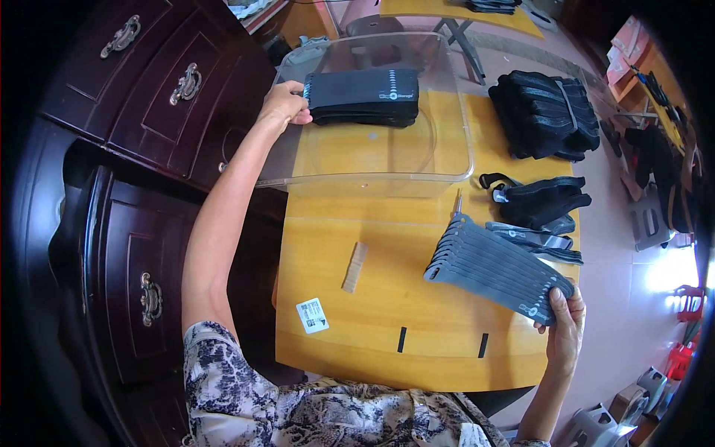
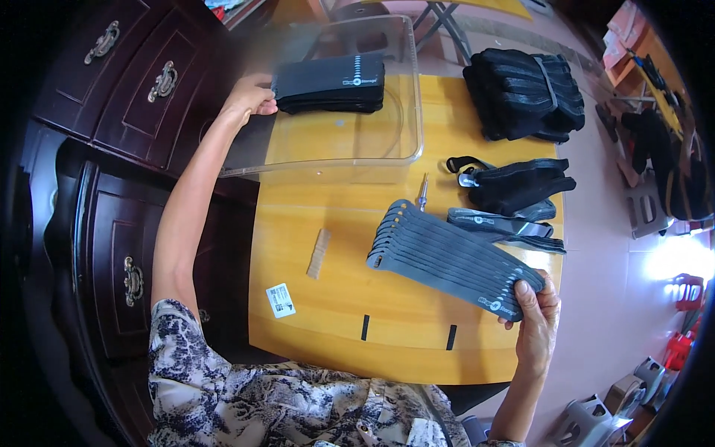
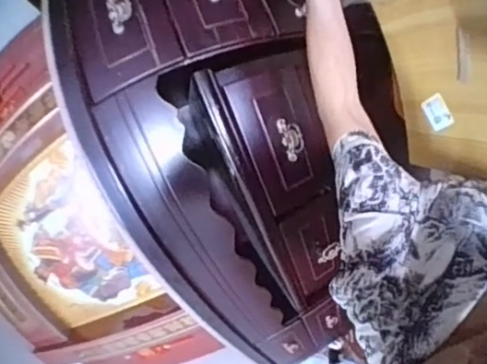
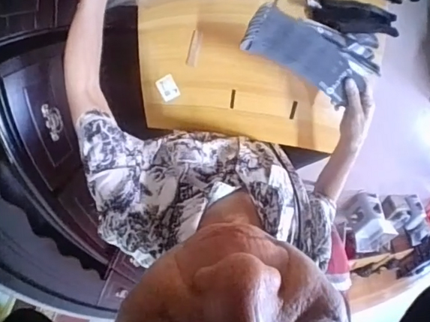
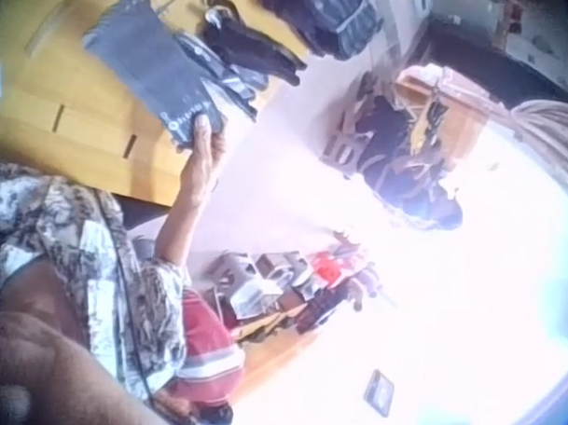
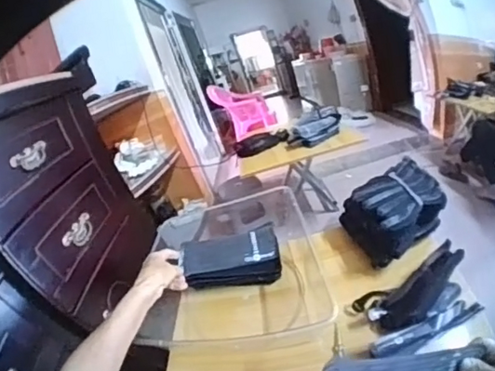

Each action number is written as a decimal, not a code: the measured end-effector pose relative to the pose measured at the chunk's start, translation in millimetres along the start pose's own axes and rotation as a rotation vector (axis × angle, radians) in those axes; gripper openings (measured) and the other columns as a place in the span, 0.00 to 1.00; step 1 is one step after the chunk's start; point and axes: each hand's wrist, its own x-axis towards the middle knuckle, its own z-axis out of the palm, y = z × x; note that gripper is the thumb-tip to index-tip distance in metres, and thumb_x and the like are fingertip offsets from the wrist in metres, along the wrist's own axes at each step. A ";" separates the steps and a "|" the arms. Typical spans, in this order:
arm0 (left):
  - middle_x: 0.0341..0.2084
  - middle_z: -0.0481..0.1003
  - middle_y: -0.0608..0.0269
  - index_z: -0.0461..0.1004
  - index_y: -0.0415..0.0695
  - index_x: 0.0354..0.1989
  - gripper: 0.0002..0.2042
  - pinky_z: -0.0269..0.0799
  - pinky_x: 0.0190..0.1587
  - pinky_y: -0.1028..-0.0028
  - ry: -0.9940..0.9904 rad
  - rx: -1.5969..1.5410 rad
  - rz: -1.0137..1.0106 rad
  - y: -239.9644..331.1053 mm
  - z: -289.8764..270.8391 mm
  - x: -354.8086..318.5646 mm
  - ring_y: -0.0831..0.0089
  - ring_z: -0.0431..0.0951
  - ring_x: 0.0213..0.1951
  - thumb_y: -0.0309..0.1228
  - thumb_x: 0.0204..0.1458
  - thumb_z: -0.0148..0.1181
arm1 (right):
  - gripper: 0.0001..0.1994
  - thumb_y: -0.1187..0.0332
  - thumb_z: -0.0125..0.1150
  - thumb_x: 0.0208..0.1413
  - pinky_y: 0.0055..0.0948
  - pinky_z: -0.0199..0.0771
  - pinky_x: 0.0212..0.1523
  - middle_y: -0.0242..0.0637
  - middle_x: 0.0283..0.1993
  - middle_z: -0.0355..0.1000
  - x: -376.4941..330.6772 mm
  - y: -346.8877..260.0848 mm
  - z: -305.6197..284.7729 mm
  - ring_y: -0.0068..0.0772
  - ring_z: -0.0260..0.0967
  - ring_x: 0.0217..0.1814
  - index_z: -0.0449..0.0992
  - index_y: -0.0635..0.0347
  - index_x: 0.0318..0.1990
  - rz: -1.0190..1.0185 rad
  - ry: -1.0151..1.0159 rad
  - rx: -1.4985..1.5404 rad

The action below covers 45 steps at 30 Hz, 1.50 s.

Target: Organizing and inspecting black silicone storage straps by counting and placing them into containers.

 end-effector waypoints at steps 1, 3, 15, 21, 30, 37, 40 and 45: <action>0.26 0.76 0.53 0.70 0.36 0.52 0.21 0.79 0.22 0.76 -0.005 0.012 -0.003 0.8 0.3 1.3 0.70 0.79 0.21 0.14 0.46 0.53 | 0.10 0.64 0.60 0.58 0.13 0.64 0.14 0.29 0.24 0.71 -0.6 1.2 0.4 0.16 0.68 0.17 0.72 0.59 0.41 0.014 -0.015 -0.002; 0.25 0.76 0.54 0.70 0.36 0.52 0.21 0.79 0.22 0.76 -0.013 0.024 -0.003 0.6 -1.4 6.3 0.71 0.78 0.20 0.14 0.47 0.53 | 0.10 0.64 0.60 0.58 0.13 0.64 0.14 0.29 0.24 0.71 -1.6 3.4 1.4 0.16 0.68 0.17 0.72 0.59 0.41 0.027 -0.026 -0.003; 0.28 0.75 0.53 0.64 0.38 0.58 0.25 0.77 0.20 0.75 -0.079 0.162 -0.015 2.1 -1.4 12.0 0.72 0.77 0.21 0.14 0.48 0.50 | 0.09 0.62 0.59 0.59 0.11 0.64 0.14 0.28 0.22 0.71 -6.3 18.0 4.6 0.15 0.67 0.15 0.71 0.58 0.38 0.080 -0.068 -0.036; 0.39 0.74 0.47 0.64 0.40 0.59 0.29 0.74 0.45 0.62 0.035 0.742 0.255 16.7 -1.2 -1.4 0.54 0.77 0.42 0.32 0.46 0.62 | 0.09 0.63 0.59 0.59 0.11 0.64 0.14 0.29 0.22 0.72 -12.3 20.8 3.2 0.15 0.67 0.15 0.71 0.58 0.37 0.092 -0.042 -0.040; 0.58 0.62 0.45 0.48 0.46 0.68 0.62 0.47 0.62 0.56 -0.320 1.022 1.030 45.0 65.8 18.1 0.52 0.57 0.62 0.51 0.18 0.77 | 0.10 0.63 0.61 0.57 0.14 0.65 0.17 0.31 0.24 0.73 -19.9 27.2 5.7 0.16 0.68 0.19 0.72 0.61 0.36 0.149 -0.060 0.010; 0.54 0.66 0.46 0.55 0.45 0.62 0.51 0.56 0.57 0.57 -0.408 0.953 0.956 42.5 79.2 36.5 0.50 0.64 0.57 0.47 0.23 0.73 | 0.07 0.68 0.62 0.56 0.15 0.68 0.20 0.31 0.25 0.73 -24.5 51.5 -11.0 0.16 0.69 0.22 0.74 0.63 0.35 0.251 -0.212 0.073; 0.51 0.68 0.49 0.59 0.44 0.58 0.44 0.58 0.56 0.56 -0.488 0.941 0.864 48.0 83.1 30.1 0.52 0.67 0.54 0.43 0.26 0.70 | 0.08 0.67 0.62 0.56 0.16 0.69 0.21 0.31 0.26 0.73 -25.4 54.7 -15.7 0.16 0.68 0.22 0.74 0.63 0.35 0.308 -0.204 0.048; 0.50 0.69 0.52 0.60 0.46 0.58 0.43 0.59 0.56 0.56 -0.477 0.909 0.877 35.9 79.2 36.4 0.53 0.66 0.55 0.43 0.26 0.69 | 0.08 0.67 0.63 0.56 0.16 0.70 0.22 0.29 0.26 0.73 -26.0 51.8 -12.4 0.15 0.68 0.22 0.76 0.62 0.37 0.342 -0.210 0.027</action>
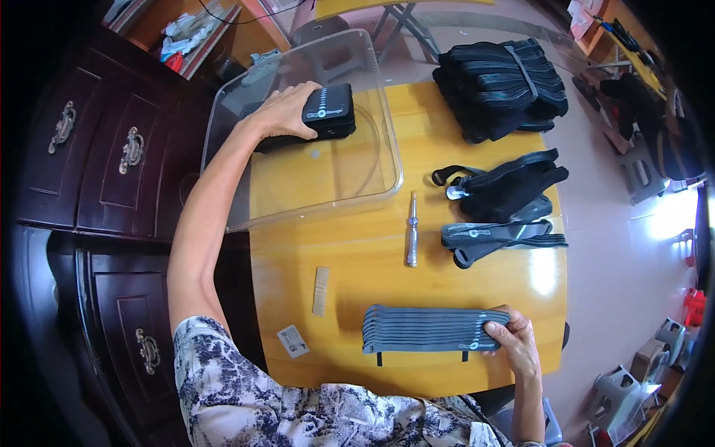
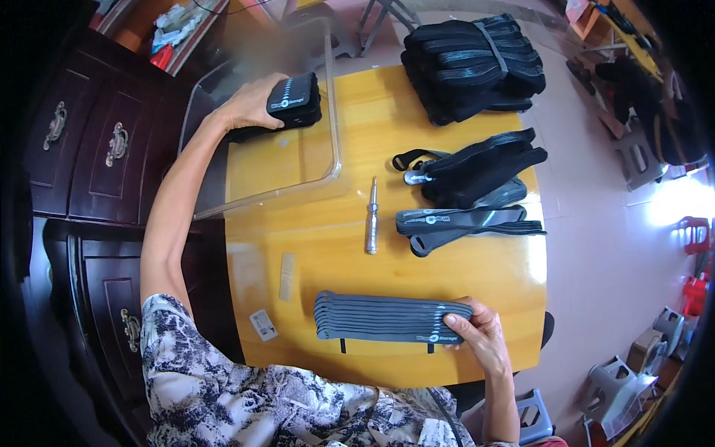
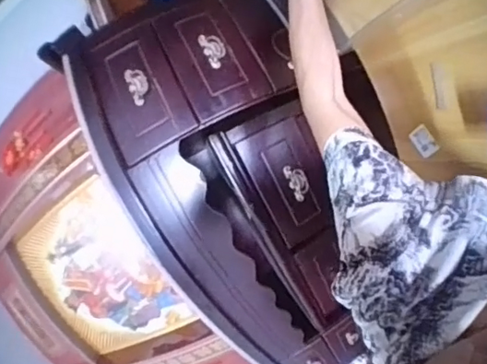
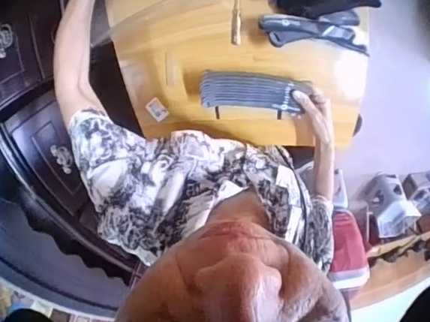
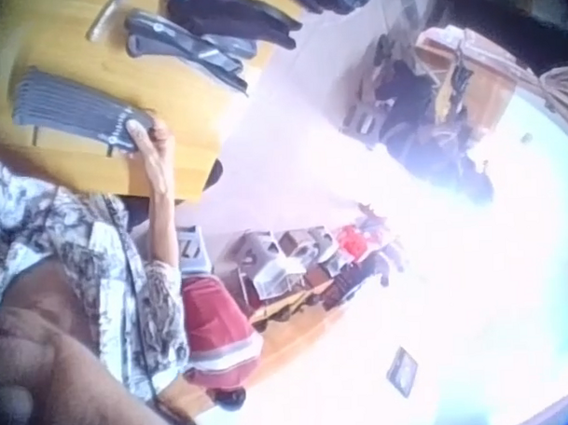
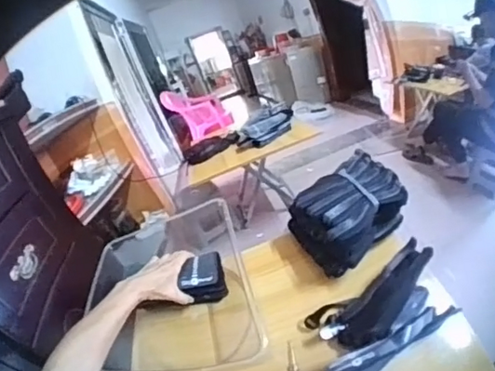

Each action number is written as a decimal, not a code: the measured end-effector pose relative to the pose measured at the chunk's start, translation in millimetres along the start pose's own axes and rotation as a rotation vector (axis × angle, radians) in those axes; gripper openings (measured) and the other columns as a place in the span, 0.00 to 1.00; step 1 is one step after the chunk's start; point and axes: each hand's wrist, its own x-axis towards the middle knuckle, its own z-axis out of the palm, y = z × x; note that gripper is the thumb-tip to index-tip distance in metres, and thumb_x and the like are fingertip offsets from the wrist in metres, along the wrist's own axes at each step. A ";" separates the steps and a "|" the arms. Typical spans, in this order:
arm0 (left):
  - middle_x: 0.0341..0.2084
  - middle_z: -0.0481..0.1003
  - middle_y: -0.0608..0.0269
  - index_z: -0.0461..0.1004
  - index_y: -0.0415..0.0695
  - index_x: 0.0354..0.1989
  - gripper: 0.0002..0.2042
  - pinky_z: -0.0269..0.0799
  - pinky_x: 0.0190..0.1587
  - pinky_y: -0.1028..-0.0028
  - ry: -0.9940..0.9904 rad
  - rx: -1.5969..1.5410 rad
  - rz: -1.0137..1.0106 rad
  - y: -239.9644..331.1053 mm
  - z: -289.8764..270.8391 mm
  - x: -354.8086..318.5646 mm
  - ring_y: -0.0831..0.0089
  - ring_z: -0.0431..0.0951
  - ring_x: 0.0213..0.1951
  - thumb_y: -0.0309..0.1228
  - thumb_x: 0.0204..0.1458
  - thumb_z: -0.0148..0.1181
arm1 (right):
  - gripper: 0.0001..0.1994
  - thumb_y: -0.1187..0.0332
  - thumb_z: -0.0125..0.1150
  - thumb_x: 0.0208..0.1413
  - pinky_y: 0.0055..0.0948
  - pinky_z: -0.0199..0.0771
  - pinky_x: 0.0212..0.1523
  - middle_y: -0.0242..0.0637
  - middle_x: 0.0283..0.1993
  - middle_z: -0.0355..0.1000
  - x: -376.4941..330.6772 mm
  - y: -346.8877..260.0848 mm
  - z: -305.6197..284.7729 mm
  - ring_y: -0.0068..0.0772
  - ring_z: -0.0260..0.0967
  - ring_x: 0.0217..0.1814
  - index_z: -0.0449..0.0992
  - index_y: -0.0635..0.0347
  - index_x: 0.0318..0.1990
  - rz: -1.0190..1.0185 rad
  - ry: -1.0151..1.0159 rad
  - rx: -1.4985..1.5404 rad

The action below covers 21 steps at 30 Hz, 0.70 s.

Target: Organizing and inspecting black silicone storage straps by counting and placing them into containers.

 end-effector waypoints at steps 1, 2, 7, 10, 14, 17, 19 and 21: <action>0.50 0.69 0.52 0.60 0.46 0.58 0.43 0.59 0.56 0.56 0.005 -0.011 0.003 -4.2 1.1 1.6 0.53 0.66 0.55 0.43 0.26 0.69 | 0.08 0.66 0.63 0.56 0.16 0.70 0.23 0.28 0.26 0.72 0.1 -2.9 2.2 0.15 0.68 0.22 0.76 0.61 0.37 0.017 -0.010 -0.041; 0.51 0.68 0.52 0.60 0.46 0.58 0.45 0.58 0.56 0.56 -0.008 -0.004 -0.002 -3.0 -0.7 -1.1 0.53 0.65 0.56 0.44 0.24 0.71 | 0.08 0.66 0.63 0.56 0.16 0.70 0.23 0.28 0.26 0.72 -0.5 -4.0 3.2 0.15 0.68 0.22 0.76 0.61 0.37 0.026 -0.005 -0.051; 0.59 0.62 0.50 0.55 0.45 0.65 0.55 0.53 0.61 0.57 0.025 0.019 0.010 2.5 -9.6 -4.1 0.54 0.59 0.62 0.67 0.29 0.63 | 0.11 0.65 0.63 0.56 0.17 0.70 0.24 0.29 0.25 0.73 5.1 -8.5 20.3 0.15 0.68 0.23 0.75 0.64 0.38 0.125 0.027 -0.349; 0.58 0.64 0.52 0.64 0.44 0.61 0.47 0.53 0.63 0.58 0.004 -0.106 -0.062 -3.7 -21.4 12.6 0.54 0.60 0.62 0.74 0.43 0.41 | 0.12 0.66 0.65 0.53 0.22 0.72 0.26 0.32 0.28 0.74 7.2 -14.9 24.2 0.23 0.71 0.25 0.74 0.65 0.39 -0.066 0.121 -0.752; 0.57 0.66 0.52 0.69 0.46 0.58 0.45 0.56 0.62 0.57 -0.020 -0.057 -0.102 -2.8 -44.1 14.0 0.52 0.63 0.61 0.73 0.48 0.32 | 0.16 0.57 0.65 0.51 0.33 0.71 0.31 0.33 0.35 0.74 -6.7 -68.7 56.7 0.30 0.73 0.37 0.74 0.57 0.43 -0.398 0.394 -1.578; 0.41 0.77 0.50 0.77 0.42 0.45 0.30 0.69 0.50 0.63 0.071 -0.098 -0.117 -21.9 -41.5 9.5 0.57 0.77 0.44 0.60 0.52 0.50 | 0.15 0.60 0.64 0.51 0.35 0.71 0.32 0.34 0.38 0.72 -2.4 -111.4 101.3 0.34 0.72 0.39 0.74 0.55 0.43 -0.476 0.344 -1.525; 0.63 0.60 0.54 0.67 0.44 0.59 0.53 0.54 0.64 0.58 -0.302 -0.060 -0.277 -36.4 -41.6 16.7 0.56 0.58 0.65 0.80 0.38 0.33 | 0.11 0.66 0.61 0.52 0.36 0.71 0.33 0.36 0.37 0.71 20.3 -134.7 138.4 0.37 0.71 0.37 0.73 0.57 0.42 -0.967 0.095 -1.429; 0.65 0.57 0.55 0.65 0.48 0.61 0.54 0.52 0.65 0.58 -0.299 -0.112 -0.294 -34.5 -42.4 14.8 0.57 0.56 0.66 0.82 0.34 0.34 | 0.06 0.70 0.57 0.53 0.37 0.72 0.33 0.39 0.35 0.69 44.1 -162.2 181.4 0.39 0.71 0.38 0.72 0.60 0.37 -1.005 -0.101 -1.422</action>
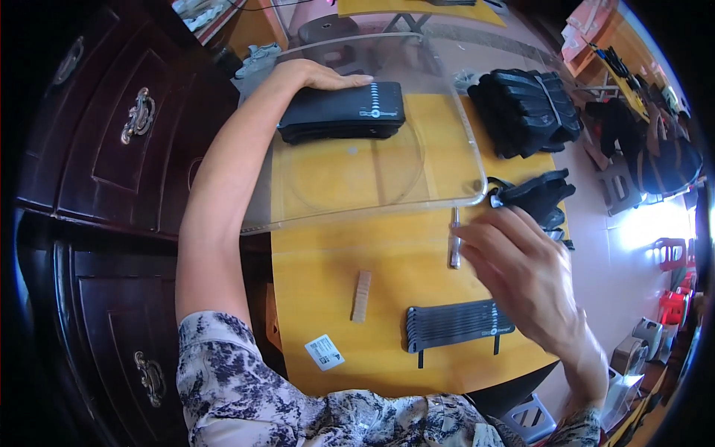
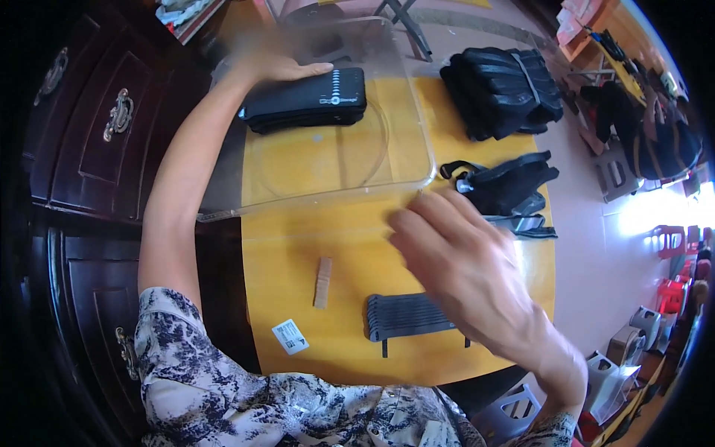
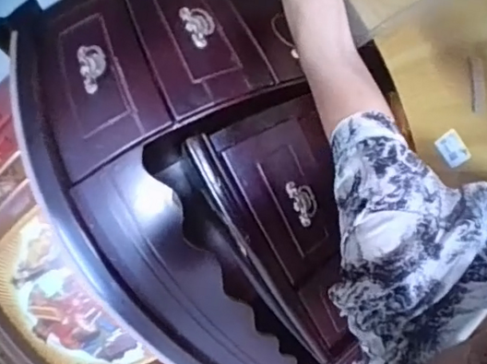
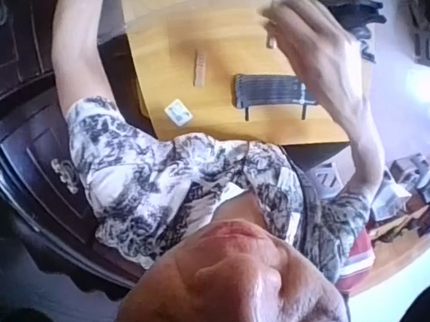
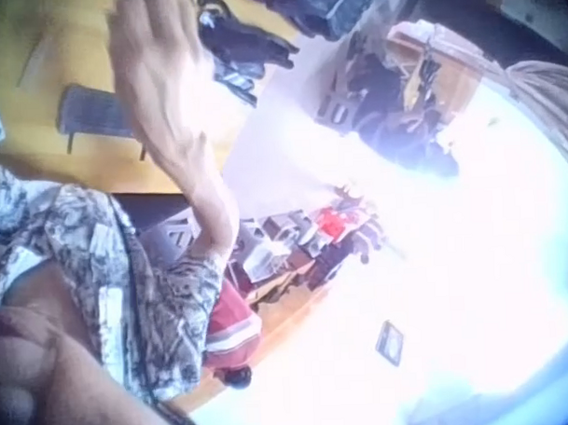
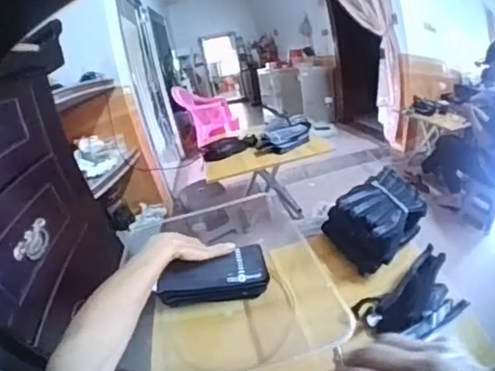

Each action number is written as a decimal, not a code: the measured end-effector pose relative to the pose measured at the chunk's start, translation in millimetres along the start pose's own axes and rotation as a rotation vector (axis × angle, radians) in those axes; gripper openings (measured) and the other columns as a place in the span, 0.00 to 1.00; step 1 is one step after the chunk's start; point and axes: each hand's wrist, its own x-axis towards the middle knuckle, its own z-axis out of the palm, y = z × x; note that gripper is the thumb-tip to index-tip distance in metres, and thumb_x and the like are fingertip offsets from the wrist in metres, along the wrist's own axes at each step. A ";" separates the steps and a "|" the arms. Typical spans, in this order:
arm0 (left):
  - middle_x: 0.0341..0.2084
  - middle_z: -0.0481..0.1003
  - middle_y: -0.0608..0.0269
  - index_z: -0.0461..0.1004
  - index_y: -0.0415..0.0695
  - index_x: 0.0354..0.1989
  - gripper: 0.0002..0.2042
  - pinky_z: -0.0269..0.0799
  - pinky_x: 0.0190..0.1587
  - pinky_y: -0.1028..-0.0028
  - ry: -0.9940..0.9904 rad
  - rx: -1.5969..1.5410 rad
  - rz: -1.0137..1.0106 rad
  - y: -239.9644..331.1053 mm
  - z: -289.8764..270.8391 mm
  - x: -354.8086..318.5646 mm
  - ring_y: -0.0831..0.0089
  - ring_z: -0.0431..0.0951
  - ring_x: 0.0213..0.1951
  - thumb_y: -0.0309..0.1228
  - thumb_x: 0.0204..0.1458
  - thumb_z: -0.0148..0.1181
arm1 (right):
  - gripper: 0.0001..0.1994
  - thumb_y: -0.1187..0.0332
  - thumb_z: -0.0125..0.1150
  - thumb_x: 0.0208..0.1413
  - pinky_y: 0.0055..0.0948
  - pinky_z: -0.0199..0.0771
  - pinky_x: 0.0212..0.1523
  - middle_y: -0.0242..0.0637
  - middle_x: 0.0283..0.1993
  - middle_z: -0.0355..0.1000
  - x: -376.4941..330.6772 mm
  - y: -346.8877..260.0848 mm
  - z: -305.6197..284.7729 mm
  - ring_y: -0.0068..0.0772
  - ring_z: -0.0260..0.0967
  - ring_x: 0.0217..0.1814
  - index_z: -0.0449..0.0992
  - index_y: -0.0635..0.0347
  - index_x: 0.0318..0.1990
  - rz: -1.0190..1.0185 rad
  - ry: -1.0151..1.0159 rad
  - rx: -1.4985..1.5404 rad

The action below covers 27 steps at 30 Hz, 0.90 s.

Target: Organizing and inspecting black silicone storage straps by counting and placing them into containers.

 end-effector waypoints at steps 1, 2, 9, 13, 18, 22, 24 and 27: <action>0.66 0.56 0.56 0.64 0.50 0.62 0.54 0.52 0.65 0.58 0.026 -0.018 -0.007 0.9 0.8 1.5 0.57 0.55 0.66 0.82 0.34 0.35 | 0.05 0.71 0.56 0.54 0.36 0.73 0.34 0.39 0.35 0.69 24.7 -1.1 7.3 0.40 0.70 0.40 0.71 0.61 0.36 -0.062 -0.038 0.000; 0.66 0.55 0.57 0.64 0.52 0.62 0.53 0.51 0.65 0.59 0.053 -0.037 -0.012 3.4 2.6 3.9 0.58 0.55 0.67 0.81 0.33 0.36 | 0.04 0.71 0.54 0.54 0.36 0.73 0.35 0.38 0.35 0.68 48.2 1.9 19.1 0.40 0.70 0.42 0.71 0.62 0.34 -0.123 -0.078 -0.002; 0.66 0.55 0.53 0.61 0.50 0.64 0.59 0.50 0.65 0.62 -0.186 -0.212 -0.105 -0.6 0.4 0.0 0.59 0.55 0.66 0.82 0.24 0.46 | 0.24 0.69 0.47 0.58 0.38 0.54 0.66 0.41 0.67 0.54 181.5 49.0 136.3 0.45 0.54 0.67 0.59 0.58 0.63 -0.196 -0.846 -0.047; 0.64 0.58 0.50 0.63 0.45 0.63 0.55 0.51 0.65 0.62 -0.095 -0.238 -0.078 -16.7 26.9 -0.7 0.58 0.57 0.65 0.80 0.33 0.45 | 0.31 0.80 0.45 0.49 0.38 0.56 0.66 0.42 0.68 0.53 186.6 67.3 165.2 0.48 0.54 0.68 0.56 0.56 0.65 -0.234 -0.800 -0.085; 0.65 0.55 0.46 0.56 0.44 0.66 0.58 0.49 0.65 0.60 -0.326 -0.376 -0.028 -17.7 33.0 27.5 0.56 0.55 0.65 0.80 0.33 0.42 | 0.32 0.78 0.43 0.51 0.37 0.51 0.68 0.45 0.70 0.49 186.0 80.3 160.3 0.47 0.50 0.70 0.50 0.56 0.68 -0.288 -0.825 -0.018; 0.67 0.50 0.46 0.55 0.48 0.67 0.57 0.51 0.65 0.57 -0.288 -0.323 0.098 -18.5 31.1 25.9 0.56 0.53 0.67 0.80 0.33 0.42 | 0.31 0.73 0.47 0.55 0.36 0.47 0.71 0.48 0.69 0.51 189.7 61.3 151.6 0.46 0.48 0.71 0.49 0.60 0.68 -0.308 -0.872 -0.082; 0.68 0.48 0.48 0.54 0.54 0.68 0.57 0.49 0.65 0.54 -0.392 -0.363 0.075 -16.1 31.7 32.2 0.55 0.48 0.68 0.81 0.30 0.43 | 0.31 0.70 0.47 0.56 0.35 0.45 0.71 0.47 0.70 0.49 187.5 61.3 144.2 0.45 0.47 0.71 0.49 0.57 0.68 -0.243 -0.914 -0.026; 0.68 0.47 0.50 0.54 0.55 0.68 0.57 0.48 0.66 0.55 -0.314 -0.385 0.109 -11.5 30.7 23.9 0.56 0.48 0.68 0.81 0.29 0.44 | 0.30 0.67 0.48 0.59 0.33 0.43 0.72 0.43 0.71 0.49 184.7 56.6 136.2 0.44 0.46 0.72 0.48 0.54 0.69 -0.174 -0.943 -0.010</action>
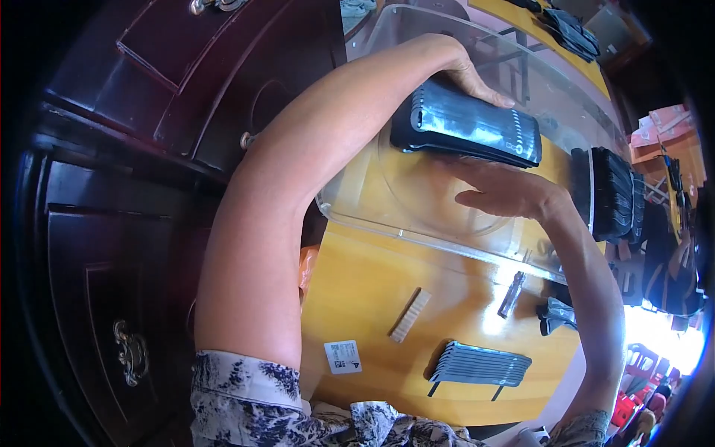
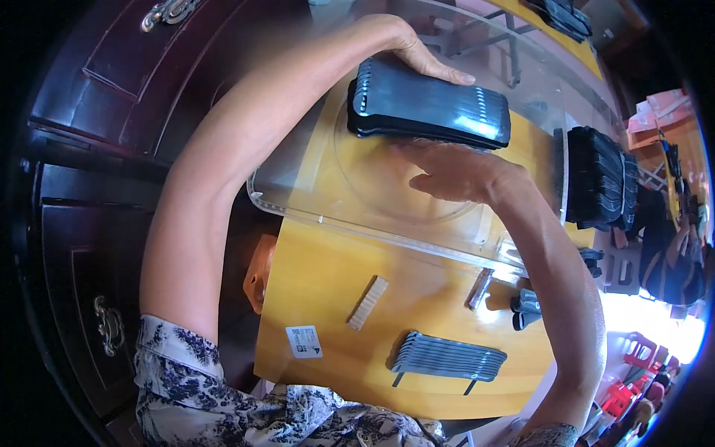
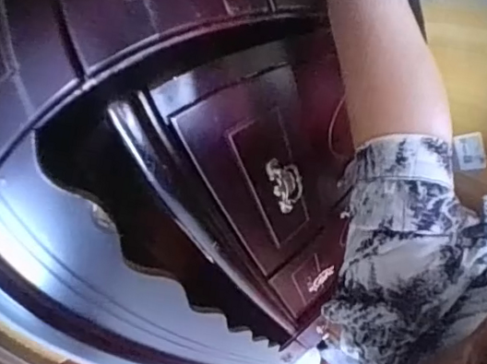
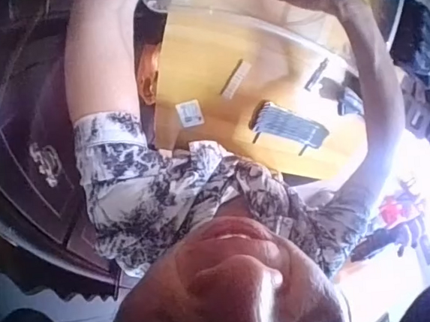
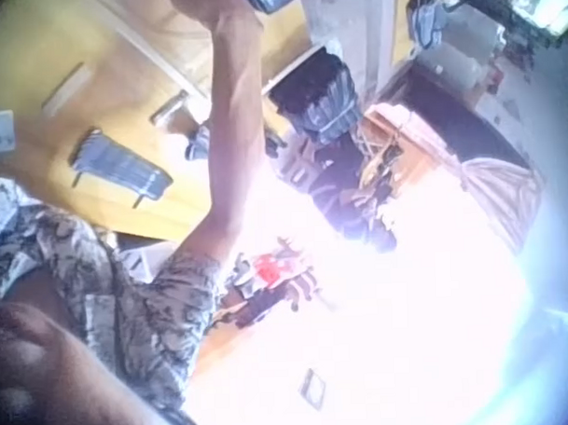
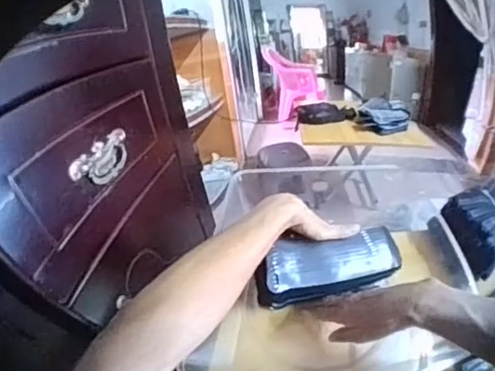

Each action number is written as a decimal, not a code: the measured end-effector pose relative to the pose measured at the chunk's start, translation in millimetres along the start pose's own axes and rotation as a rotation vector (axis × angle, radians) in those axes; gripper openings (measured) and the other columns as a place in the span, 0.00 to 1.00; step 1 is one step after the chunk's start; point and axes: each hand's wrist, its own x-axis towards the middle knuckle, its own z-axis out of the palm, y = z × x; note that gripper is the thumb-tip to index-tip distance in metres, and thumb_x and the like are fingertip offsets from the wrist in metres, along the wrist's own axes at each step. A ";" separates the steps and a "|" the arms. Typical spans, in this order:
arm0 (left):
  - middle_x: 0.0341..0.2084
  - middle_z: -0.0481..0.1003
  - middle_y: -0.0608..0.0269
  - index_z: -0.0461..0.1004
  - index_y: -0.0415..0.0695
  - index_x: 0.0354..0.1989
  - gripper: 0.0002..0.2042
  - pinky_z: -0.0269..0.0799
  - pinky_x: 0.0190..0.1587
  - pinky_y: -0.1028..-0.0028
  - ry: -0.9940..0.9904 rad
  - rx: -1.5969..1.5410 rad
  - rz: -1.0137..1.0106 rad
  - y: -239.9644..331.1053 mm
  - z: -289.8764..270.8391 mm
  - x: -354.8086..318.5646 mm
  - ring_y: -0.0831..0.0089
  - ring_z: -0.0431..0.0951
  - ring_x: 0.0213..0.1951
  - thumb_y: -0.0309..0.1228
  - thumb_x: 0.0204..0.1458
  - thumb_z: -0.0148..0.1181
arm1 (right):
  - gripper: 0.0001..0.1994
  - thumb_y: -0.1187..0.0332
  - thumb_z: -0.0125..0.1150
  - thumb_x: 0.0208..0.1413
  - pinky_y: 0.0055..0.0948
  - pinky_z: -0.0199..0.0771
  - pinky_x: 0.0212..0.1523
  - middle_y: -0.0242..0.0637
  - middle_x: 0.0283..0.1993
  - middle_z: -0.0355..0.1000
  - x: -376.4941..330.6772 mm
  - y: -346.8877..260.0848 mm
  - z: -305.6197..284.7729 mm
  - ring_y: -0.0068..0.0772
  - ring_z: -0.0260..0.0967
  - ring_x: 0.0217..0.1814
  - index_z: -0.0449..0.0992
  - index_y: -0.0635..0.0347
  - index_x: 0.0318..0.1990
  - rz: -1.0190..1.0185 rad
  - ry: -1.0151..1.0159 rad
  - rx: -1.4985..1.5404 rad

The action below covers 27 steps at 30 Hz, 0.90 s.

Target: Organizing and inspecting black silicone storage straps by counting and placing them into containers.

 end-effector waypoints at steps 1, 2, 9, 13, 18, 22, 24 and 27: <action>0.66 0.52 0.50 0.56 0.52 0.67 0.57 0.51 0.65 0.57 0.012 -0.021 -0.007 -0.4 -0.3 0.0 0.57 0.53 0.67 0.80 0.29 0.46 | 0.30 0.67 0.48 0.59 0.33 0.43 0.72 0.43 0.71 0.49 1.5 1.0 0.6 0.44 0.46 0.72 0.48 0.54 0.69 -0.002 -0.003 -0.001; 0.64 0.56 0.50 0.59 0.49 0.65 0.58 0.54 0.64 0.59 0.023 -0.042 -0.013 -1.7 -0.3 -0.4 0.58 0.57 0.65 0.80 0.28 0.48 | 0.30 0.67 0.48 0.59 0.33 0.43 0.72 0.43 0.71 0.49 3.8 2.2 0.4 0.44 0.46 0.72 0.49 0.54 0.69 -0.025 0.014 -0.045; 0.51 0.72 0.54 0.70 0.40 0.56 0.50 0.67 0.55 0.65 -0.268 0.122 0.066 8.0 -4.2 -2.6 0.63 0.73 0.52 0.75 0.35 0.52 | 0.28 0.66 0.48 0.60 0.34 0.45 0.71 0.45 0.71 0.49 12.0 14.6 8.9 0.44 0.48 0.71 0.52 0.54 0.68 -0.087 0.064 -0.076; 0.52 0.72 0.53 0.69 0.42 0.57 0.48 0.68 0.54 0.65 -0.224 0.240 0.060 13.0 -3.6 0.1 0.62 0.73 0.52 0.74 0.37 0.53 | 0.33 0.63 0.51 0.59 0.38 0.43 0.72 0.43 0.73 0.44 4.0 -3.8 11.9 0.43 0.44 0.73 0.45 0.54 0.69 -0.002 0.039 -0.128; 0.55 0.70 0.55 0.69 0.44 0.58 0.53 0.65 0.57 0.61 -0.132 0.350 0.054 7.1 -3.1 -13.8 0.58 0.70 0.55 0.80 0.32 0.46 | 0.36 0.63 0.52 0.57 0.35 0.40 0.73 0.41 0.75 0.35 7.2 -3.1 6.8 0.43 0.39 0.75 0.41 0.54 0.70 -0.094 -0.050 -0.213; 0.60 0.64 0.53 0.62 0.47 0.63 0.56 0.59 0.62 0.61 0.084 0.436 -0.024 19.5 0.4 -31.4 0.56 0.65 0.60 0.81 0.32 0.40 | 0.33 0.63 0.51 0.58 0.34 0.41 0.73 0.40 0.74 0.40 -2.4 12.0 3.2 0.43 0.40 0.74 0.46 0.52 0.69 -0.097 -0.070 -0.221; 0.63 0.60 0.53 0.58 0.48 0.65 0.57 0.54 0.65 0.62 0.248 0.401 0.066 14.1 2.0 -40.4 0.57 0.59 0.64 0.82 0.33 0.37 | 0.27 0.60 0.50 0.60 0.34 0.46 0.71 0.37 0.71 0.50 -13.2 19.6 -1.8 0.42 0.47 0.72 0.57 0.50 0.66 -0.059 -0.167 0.032; 0.69 0.46 0.56 0.45 0.53 0.70 0.50 0.38 0.70 0.59 0.392 0.437 0.126 34.4 16.3 -68.6 0.59 0.42 0.70 0.77 0.43 0.30 | 0.18 0.58 0.48 0.63 0.36 0.57 0.64 0.35 0.61 0.66 -94.0 -0.7 -14.3 0.39 0.59 0.64 0.69 0.53 0.57 0.039 0.159 0.082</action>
